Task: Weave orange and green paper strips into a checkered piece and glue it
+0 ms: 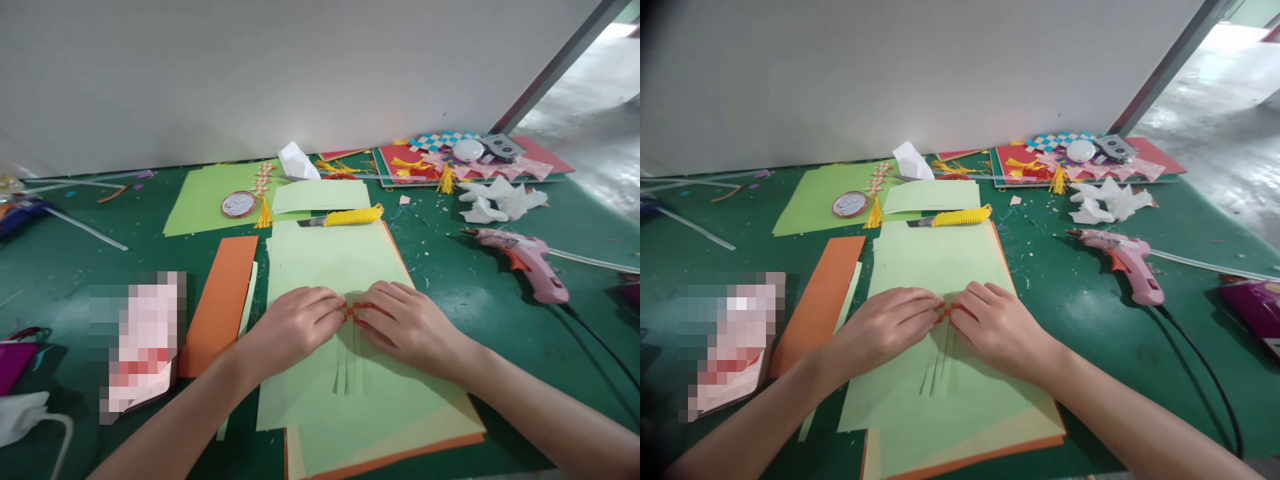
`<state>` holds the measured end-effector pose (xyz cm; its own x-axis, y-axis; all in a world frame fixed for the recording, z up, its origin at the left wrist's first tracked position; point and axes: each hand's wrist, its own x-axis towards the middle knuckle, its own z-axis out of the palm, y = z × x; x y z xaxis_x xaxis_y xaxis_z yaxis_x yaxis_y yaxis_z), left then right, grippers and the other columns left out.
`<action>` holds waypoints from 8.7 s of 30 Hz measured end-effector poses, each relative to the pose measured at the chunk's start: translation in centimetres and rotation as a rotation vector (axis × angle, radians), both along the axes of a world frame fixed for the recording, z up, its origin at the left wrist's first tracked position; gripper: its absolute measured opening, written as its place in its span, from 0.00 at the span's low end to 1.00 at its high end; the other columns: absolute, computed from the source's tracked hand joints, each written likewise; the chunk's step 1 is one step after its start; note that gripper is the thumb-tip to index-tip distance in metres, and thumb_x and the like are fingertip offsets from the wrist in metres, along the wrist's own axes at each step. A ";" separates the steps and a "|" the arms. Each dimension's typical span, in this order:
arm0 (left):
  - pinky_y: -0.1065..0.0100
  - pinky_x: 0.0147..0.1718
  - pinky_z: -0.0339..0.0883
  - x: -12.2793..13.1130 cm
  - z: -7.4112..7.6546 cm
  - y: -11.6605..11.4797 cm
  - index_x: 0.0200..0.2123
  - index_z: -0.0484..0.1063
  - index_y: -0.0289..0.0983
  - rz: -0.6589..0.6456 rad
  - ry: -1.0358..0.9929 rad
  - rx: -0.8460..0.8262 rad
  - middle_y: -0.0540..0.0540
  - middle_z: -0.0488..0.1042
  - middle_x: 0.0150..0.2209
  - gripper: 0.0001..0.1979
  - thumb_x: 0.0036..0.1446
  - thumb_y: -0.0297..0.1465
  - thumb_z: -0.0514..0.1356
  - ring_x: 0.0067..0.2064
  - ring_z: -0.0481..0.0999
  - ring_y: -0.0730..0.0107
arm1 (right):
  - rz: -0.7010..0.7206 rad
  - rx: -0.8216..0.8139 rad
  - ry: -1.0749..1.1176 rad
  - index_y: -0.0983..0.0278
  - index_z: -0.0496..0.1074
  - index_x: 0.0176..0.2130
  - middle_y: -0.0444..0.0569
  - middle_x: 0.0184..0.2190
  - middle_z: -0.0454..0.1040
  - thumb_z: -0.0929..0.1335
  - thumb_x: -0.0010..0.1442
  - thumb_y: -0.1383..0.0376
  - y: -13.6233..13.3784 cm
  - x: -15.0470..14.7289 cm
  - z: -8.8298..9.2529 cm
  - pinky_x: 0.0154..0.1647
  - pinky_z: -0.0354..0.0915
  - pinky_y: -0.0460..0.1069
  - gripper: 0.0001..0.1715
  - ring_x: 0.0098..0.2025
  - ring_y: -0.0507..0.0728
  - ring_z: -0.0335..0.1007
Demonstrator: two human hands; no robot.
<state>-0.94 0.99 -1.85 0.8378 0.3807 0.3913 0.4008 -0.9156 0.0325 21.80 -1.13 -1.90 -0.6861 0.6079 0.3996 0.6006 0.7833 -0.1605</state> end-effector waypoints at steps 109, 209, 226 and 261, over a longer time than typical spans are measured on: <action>0.71 0.37 0.70 2.2 2.1 -1.6 0.41 0.70 0.38 0.220 -0.463 -1.249 0.48 0.75 0.37 0.05 0.61 0.31 0.58 0.37 0.75 0.73 | 0.152 -0.594 0.425 0.65 0.77 0.38 0.49 0.30 0.76 0.67 0.62 0.69 1.4 1.8 1.3 0.34 0.66 0.47 0.08 0.34 0.51 0.70; 0.67 0.32 0.67 2.8 2.4 -2.4 0.43 0.64 0.39 0.272 -0.588 -1.628 0.50 0.74 0.30 0.08 0.63 0.36 0.56 0.31 0.77 0.68 | -0.183 -1.093 0.405 0.65 0.72 0.28 0.41 0.23 0.71 0.66 0.61 0.55 0.7 0.8 2.8 0.27 0.56 0.43 0.17 0.26 0.47 0.60; 0.68 0.48 0.67 0.5 1.8 -1.5 0.59 0.65 0.49 0.098 -0.383 -1.013 0.48 0.77 0.50 0.21 0.64 0.31 0.55 0.48 0.77 0.65 | -0.051 -1.444 0.506 0.65 0.66 0.26 0.37 0.18 0.57 0.69 0.58 0.54 1.2 2.4 2.8 0.21 0.46 0.44 0.18 0.21 0.46 0.48; 0.65 0.39 0.71 2.8 2.7 -2.8 0.66 0.51 0.44 0.249 -0.565 -1.691 0.49 0.78 0.34 0.30 0.63 0.35 0.57 0.34 0.80 0.67 | -0.112 -1.335 0.498 0.65 0.66 0.26 0.38 0.20 0.62 0.68 0.59 0.54 0.6 1.2 2.9 0.23 0.49 0.44 0.18 0.23 0.47 0.52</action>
